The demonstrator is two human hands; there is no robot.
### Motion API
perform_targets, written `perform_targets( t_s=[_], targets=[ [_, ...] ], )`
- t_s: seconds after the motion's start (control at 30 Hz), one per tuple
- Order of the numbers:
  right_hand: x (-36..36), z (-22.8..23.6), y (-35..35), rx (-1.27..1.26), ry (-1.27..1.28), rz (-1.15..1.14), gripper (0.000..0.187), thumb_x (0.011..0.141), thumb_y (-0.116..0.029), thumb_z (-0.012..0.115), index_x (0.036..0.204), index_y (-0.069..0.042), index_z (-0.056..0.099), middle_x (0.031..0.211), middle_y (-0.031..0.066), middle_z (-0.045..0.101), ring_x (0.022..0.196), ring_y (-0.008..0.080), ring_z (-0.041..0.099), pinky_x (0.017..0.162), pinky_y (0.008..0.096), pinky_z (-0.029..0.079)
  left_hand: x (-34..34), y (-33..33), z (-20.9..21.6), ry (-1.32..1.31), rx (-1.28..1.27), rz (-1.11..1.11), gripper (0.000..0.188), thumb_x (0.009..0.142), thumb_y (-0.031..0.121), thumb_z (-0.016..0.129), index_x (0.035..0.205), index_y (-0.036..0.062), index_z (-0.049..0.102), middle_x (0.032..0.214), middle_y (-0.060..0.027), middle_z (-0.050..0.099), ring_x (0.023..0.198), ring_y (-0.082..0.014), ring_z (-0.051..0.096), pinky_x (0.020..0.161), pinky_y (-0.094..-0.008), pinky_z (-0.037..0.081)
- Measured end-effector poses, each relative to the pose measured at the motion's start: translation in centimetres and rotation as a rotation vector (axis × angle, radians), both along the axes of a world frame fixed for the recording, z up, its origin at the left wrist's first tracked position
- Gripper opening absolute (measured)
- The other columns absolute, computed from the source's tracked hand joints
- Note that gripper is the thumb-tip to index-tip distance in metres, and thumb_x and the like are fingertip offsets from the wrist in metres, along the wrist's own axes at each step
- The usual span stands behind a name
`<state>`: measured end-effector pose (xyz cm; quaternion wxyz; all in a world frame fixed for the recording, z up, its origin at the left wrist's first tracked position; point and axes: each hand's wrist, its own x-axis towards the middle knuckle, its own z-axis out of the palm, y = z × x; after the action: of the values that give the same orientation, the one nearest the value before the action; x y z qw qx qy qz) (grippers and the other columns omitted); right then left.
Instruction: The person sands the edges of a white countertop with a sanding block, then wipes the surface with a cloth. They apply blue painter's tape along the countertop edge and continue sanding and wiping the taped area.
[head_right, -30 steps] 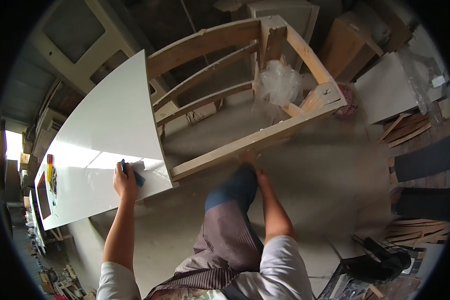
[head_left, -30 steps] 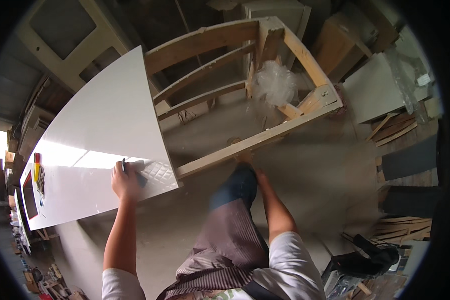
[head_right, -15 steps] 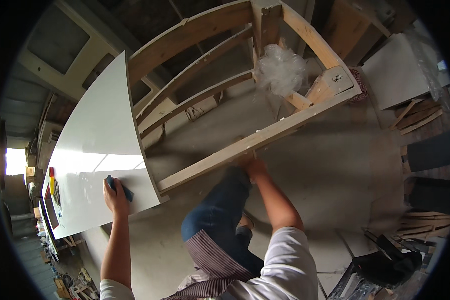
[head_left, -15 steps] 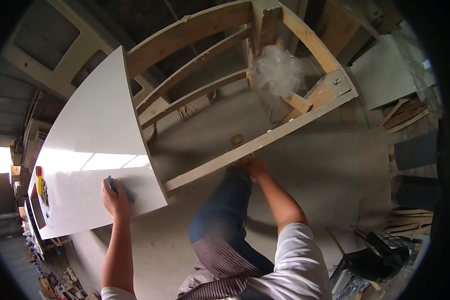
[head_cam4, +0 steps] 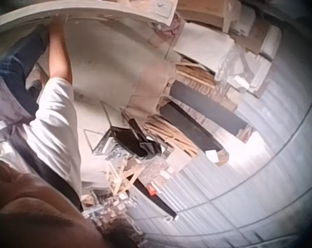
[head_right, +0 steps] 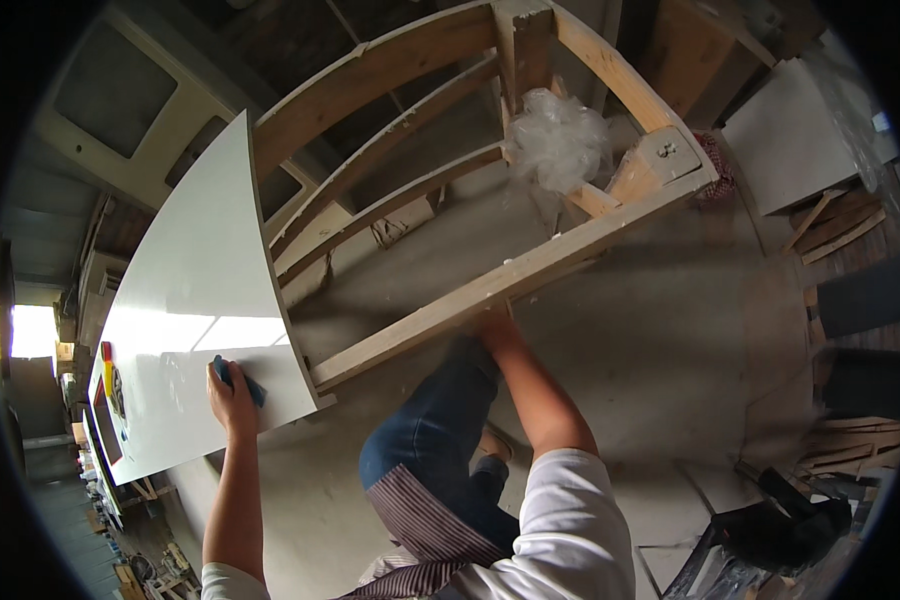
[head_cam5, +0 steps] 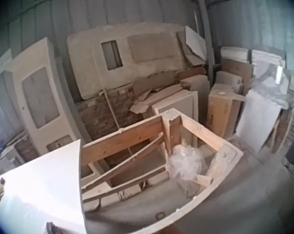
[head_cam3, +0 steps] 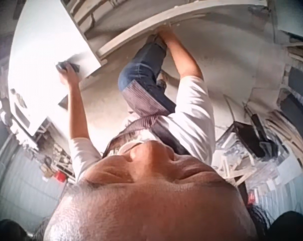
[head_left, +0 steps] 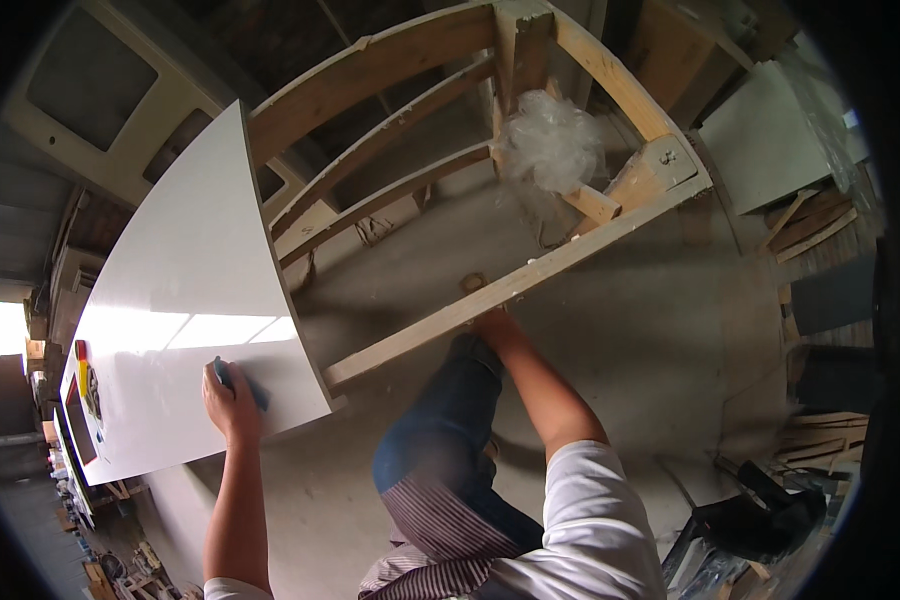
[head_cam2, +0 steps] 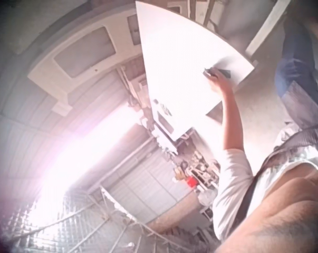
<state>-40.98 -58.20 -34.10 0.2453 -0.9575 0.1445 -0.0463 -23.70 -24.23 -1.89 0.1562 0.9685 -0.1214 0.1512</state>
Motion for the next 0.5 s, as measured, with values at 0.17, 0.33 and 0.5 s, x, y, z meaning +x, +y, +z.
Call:
perform_targets(
  t_s=[0.17,0.33,0.5],
  targets=[
    [0.6,-0.3,-0.5,-0.010,0.012,-0.019,0.045,0.090,-0.034,0.054,0.127,-0.008,0.057,0.131,0.0165,0.055,0.128,0.0334,0.046,0.107,0.0498,0.034,0.3,-0.3,0.0,-0.004,0.005,-0.019,0.021,0.095,0.024,0.052,0.098,0.0036,0.053,0.089,-0.0164,0.059,0.086,-0.0374,0.056,0.076,-0.0452,0.043],
    [0.8,0.1,-0.6,-0.016,0.033,-0.018,0.044,0.090,-0.033,0.053,0.127,-0.008,0.057,0.130,0.0157,0.056,0.128,0.0331,0.046,0.108,0.0503,0.033,0.3,-0.2,-0.2,0.005,-0.007,-0.014,0.021,0.095,0.024,0.052,0.100,0.0032,0.054,0.089,-0.0167,0.059,0.086,-0.0375,0.057,0.076,-0.0452,0.044],
    [1.7,0.2,-0.6,-0.033,0.024,-0.038,0.043,0.091,-0.033,0.052,0.126,-0.008,0.058,0.129,0.0150,0.056,0.128,0.0328,0.045,0.109,0.0507,0.032,0.5,0.2,-0.5,-0.014,-0.021,-0.017,0.024,0.095,0.024,0.052,0.105,0.0028,0.055,0.092,-0.0176,0.060,0.089,-0.0381,0.057,0.077,-0.0449,0.044]
  ],
)
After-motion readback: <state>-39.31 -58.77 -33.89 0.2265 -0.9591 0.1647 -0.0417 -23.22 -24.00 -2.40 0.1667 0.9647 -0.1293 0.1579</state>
